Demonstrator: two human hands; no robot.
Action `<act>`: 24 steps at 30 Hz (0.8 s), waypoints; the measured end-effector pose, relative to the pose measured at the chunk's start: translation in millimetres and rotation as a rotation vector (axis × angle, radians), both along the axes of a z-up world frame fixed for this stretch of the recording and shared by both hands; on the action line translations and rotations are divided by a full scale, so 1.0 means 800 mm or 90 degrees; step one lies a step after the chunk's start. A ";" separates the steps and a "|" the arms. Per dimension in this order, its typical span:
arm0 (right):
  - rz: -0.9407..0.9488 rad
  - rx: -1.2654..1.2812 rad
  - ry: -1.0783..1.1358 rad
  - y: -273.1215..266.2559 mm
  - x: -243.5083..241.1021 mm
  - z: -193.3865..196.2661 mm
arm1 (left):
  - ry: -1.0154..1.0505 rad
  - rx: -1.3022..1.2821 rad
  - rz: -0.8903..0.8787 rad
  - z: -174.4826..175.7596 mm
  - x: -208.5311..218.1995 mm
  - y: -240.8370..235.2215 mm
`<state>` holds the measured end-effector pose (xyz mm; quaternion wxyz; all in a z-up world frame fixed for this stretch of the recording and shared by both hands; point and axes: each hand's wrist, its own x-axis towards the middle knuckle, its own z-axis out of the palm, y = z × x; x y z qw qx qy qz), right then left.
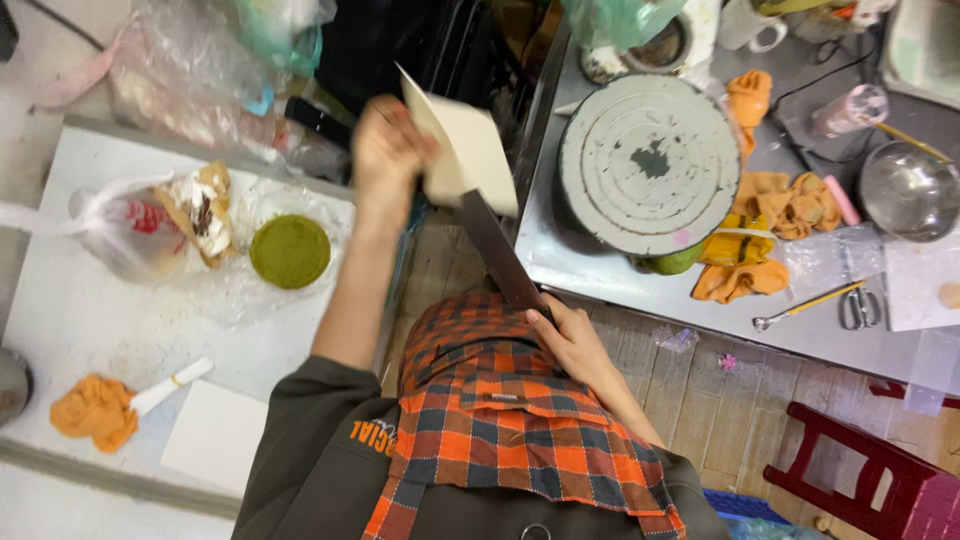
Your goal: The person picks up a green fruit, places it on a cutting board, and uses a knife to peel the skin off in strips. The peeled skin accumulates on the board as the person continues peeling.
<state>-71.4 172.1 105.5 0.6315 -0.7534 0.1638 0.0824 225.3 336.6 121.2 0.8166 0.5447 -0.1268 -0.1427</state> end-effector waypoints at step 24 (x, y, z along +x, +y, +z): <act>-0.126 -0.399 -0.098 0.004 0.075 -0.011 | -0.082 0.088 -0.078 -0.055 -0.115 -0.109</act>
